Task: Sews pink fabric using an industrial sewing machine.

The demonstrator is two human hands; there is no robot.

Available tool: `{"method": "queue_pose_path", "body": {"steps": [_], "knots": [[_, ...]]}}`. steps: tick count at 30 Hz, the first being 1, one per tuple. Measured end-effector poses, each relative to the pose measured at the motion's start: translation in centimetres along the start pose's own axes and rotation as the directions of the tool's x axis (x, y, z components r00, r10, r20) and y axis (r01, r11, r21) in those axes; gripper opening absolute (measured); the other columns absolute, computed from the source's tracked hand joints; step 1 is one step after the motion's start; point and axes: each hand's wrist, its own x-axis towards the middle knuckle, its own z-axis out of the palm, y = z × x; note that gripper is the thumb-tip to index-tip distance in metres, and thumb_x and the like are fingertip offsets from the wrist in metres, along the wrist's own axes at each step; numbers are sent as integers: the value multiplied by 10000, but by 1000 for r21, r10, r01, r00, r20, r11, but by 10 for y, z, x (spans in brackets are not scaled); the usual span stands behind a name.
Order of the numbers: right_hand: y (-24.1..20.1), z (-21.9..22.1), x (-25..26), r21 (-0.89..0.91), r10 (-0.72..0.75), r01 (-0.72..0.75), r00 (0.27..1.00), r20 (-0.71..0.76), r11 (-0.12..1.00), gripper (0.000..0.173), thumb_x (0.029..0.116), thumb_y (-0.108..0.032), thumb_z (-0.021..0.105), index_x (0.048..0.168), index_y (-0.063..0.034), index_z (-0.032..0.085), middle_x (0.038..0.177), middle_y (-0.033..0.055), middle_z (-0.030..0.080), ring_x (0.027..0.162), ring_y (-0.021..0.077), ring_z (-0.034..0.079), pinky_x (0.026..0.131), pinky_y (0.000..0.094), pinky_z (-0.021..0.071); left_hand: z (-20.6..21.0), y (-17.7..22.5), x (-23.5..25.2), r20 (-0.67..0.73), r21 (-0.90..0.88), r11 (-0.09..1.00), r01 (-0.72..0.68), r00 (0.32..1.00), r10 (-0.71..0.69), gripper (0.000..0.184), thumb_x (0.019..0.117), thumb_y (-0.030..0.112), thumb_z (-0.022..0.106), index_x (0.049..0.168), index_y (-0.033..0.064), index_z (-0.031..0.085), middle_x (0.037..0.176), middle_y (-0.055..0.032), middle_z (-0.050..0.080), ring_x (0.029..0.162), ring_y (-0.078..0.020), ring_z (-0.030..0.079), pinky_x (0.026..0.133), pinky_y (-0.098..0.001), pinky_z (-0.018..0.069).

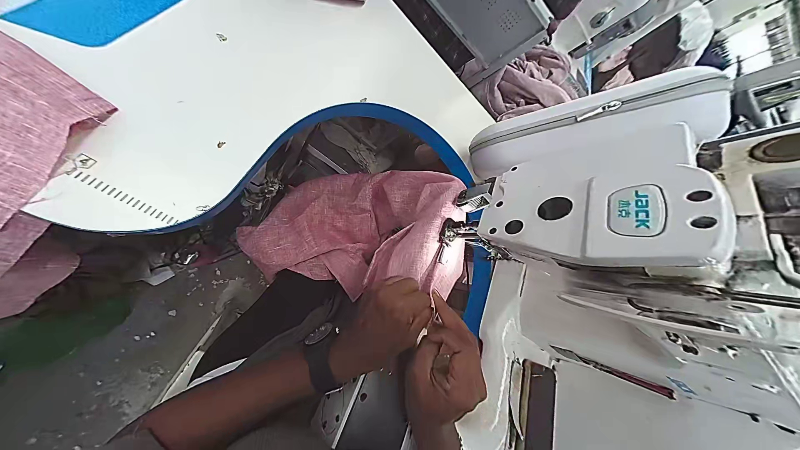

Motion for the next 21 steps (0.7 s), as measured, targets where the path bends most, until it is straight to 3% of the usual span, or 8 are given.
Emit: {"method": "queue_pose_path", "body": {"steps": [6, 9, 12, 14, 16, 18, 19, 21], "knots": [[7, 7, 19, -120, 49, -34, 991, 122, 992, 152, 879, -49, 478, 892, 11, 617, 1160, 216, 721, 1203, 224, 664, 1012, 258, 497, 14, -11, 28, 6, 162, 985, -59, 998, 59, 139, 915, 91, 644, 813, 48, 729, 981, -148, 712, 952, -278, 681, 816, -332, 559], [21, 2, 20, -12, 45, -44, 985, 166, 999, 156, 893, -47, 489, 888, 39, 619, 1198, 242, 687, 1230, 246, 632, 1028, 300, 494, 11, -9, 23, 46, 108, 993, -38, 998, 33, 162, 962, 72, 589, 932, 28, 742, 1063, -163, 716, 1002, -284, 684, 881, -328, 554], [27, 2, 15, 49, 76, -83, 988, 133, 995, 142, 899, -65, 491, 844, 20, 590, 1148, 211, 692, 1172, 162, 642, 970, 216, 502, -19, 7, 39, -11, 6, 1000, 1, 1000, -1, 222, 931, 29, 562, 1052, -18, 743, 1073, -182, 715, 1027, -290, 687, 900, -366, 559], [18, 4, 12, -43, 96, -90, 981, 167, 995, 171, 874, -72, 497, 833, 26, 631, 1151, 245, 678, 1157, 259, 638, 968, 286, 502, -44, 14, 70, 12, -116, 978, 175, 985, -175, 322, 995, 76, 484, 1211, -68, 675, 1172, -199, 694, 1116, -270, 669, 952, -406, 552], [4, 9, 16, -157, 92, -59, 973, 212, 986, 198, 841, -63, 493, 823, 31, 666, 1178, 280, 677, 1128, 412, 633, 938, 453, 493, -35, -22, 92, 239, -317, 837, 446, 892, -385, 433, 1092, 178, 350, 1365, -88, 556, 1306, -238, 628, 1232, -276, 609, 1050, -451, 489], [-1, 12, 19, -192, 85, -40, 969, 234, 981, 204, 834, -55, 495, 786, 36, 671, 1198, 291, 669, 1110, 478, 623, 923, 539, 485, 1, -72, 96, 564, -497, 446, 744, 668, -486, 586, 1137, 373, 200, 1443, -42, 478, 1376, -195, 579, 1259, -211, 568, 1080, -415, 452], [1, 13, 21, -202, 74, -28, 973, 221, 979, 205, 828, -62, 494, 762, 25, 668, 1191, 283, 676, 1099, 472, 631, 916, 537, 489, 21, -88, 103, 641, -528, 271, 805, 587, -494, 654, 1118, 483, 178, 1377, -9, 524, 1240, -145, 620, 1099, -181, 608, 958, -394, 495], [3, 18, 23, -204, 78, -39, 980, 184, 978, 208, 819, -71, 489, 733, 2, 663, 1174, 263, 686, 1100, 438, 632, 927, 505, 484, 39, -94, 142, 663, -550, 220, 806, 582, -471, 572, 1113, 485, 242, 1259, 37, 564, 1006, -72, 638, 860, -125, 628, 779, -324, 541]]}}
